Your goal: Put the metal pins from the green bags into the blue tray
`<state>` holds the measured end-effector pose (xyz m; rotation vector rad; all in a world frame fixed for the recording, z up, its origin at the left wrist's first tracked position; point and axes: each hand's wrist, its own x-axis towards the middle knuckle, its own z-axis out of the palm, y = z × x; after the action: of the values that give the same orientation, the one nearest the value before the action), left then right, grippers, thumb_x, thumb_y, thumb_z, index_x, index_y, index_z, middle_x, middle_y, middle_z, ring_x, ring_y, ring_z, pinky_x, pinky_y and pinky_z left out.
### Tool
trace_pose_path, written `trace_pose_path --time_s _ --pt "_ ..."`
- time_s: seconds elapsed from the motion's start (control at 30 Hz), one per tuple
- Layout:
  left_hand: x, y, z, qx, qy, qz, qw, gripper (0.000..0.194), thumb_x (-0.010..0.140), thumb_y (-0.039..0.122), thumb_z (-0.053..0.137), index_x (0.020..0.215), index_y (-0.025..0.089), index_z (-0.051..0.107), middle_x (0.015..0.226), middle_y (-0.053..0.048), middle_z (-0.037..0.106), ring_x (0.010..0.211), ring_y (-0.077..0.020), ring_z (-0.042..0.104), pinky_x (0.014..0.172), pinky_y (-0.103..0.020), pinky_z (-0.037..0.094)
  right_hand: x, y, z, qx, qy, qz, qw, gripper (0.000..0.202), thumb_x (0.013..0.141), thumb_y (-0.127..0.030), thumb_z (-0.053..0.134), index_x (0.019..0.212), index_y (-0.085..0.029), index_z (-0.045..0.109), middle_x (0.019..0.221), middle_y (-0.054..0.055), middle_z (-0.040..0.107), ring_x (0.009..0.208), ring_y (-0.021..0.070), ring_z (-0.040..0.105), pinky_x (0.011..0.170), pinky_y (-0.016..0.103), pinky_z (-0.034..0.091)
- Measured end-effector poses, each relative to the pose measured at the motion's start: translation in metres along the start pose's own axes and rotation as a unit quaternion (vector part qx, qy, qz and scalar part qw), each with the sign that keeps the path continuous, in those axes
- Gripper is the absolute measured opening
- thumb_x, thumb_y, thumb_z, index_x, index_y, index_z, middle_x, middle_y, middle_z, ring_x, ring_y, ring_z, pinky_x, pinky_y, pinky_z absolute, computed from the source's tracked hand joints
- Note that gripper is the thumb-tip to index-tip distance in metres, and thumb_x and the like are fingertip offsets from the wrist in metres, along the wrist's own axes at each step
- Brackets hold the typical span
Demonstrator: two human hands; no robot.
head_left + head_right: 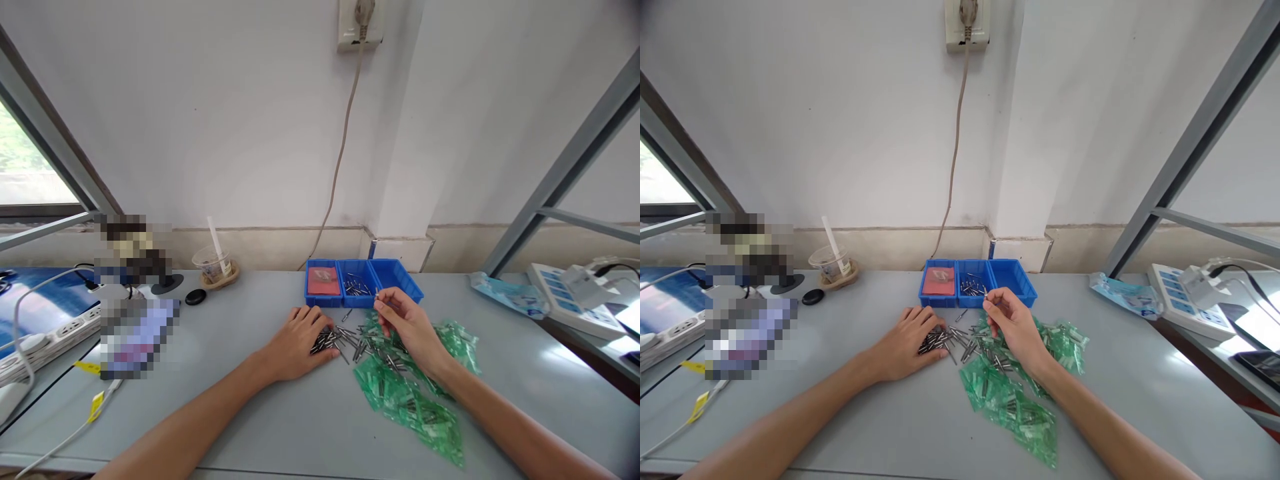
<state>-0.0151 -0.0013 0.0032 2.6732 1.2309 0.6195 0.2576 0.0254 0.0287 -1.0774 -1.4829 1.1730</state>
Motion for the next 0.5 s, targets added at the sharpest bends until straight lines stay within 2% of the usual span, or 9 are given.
trace_pose_path --time_s 0.17,0.3,0.4,0.5 --pt "-0.0005 -0.0011 0.0012 -0.010 -0.002 -0.001 1.000 0.039 0.103 0.058 0.056 0.121 0.023 0.058 0.115 -0.007 0.059 0.105 -0.0277 0.052 0.095 -0.045 0.041 0.0004 0.0015 0.0000 -0.032 0.008 -0.007 0.999 0.031 0.092 -0.054 0.074 0.094 -0.026 0.059 0.077 -0.003 0.055 0.062 0.0149 0.051 0.059 0.029 0.044" --pt "-0.0007 -0.0020 0.0015 -0.021 -0.007 -0.001 1.000 0.039 0.103 0.057 0.057 0.121 0.023 0.057 0.116 -0.007 0.058 0.104 -0.0270 0.052 0.094 -0.043 0.043 -0.0007 0.0019 0.0016 -0.022 -0.016 -0.014 1.000 0.029 0.092 -0.052 0.075 0.092 -0.026 0.061 0.080 -0.003 0.053 0.065 0.0149 0.049 0.059 0.029 0.044" --pt "-0.0003 -0.0024 0.0015 -0.025 -0.006 -0.004 1.000 0.038 0.103 0.057 0.058 0.121 0.023 0.057 0.116 -0.006 0.058 0.104 -0.0269 0.052 0.094 -0.043 0.043 -0.0018 0.0019 0.0024 -0.021 -0.045 -0.006 0.999 0.028 0.095 -0.053 0.070 0.098 -0.026 0.064 0.076 -0.003 0.053 0.064 0.0155 0.050 0.060 0.030 0.045" --pt "0.0000 -0.0027 0.0020 -0.027 -0.005 -0.006 1.000 0.037 0.103 0.056 0.058 0.121 0.024 0.058 0.115 -0.006 0.058 0.104 -0.0269 0.052 0.094 -0.043 0.043 -0.0016 0.0039 0.0025 -0.012 -0.048 0.003 0.999 0.031 0.097 -0.056 0.065 0.104 -0.026 0.066 0.075 -0.002 0.053 0.066 0.0165 0.051 0.060 0.030 0.046"
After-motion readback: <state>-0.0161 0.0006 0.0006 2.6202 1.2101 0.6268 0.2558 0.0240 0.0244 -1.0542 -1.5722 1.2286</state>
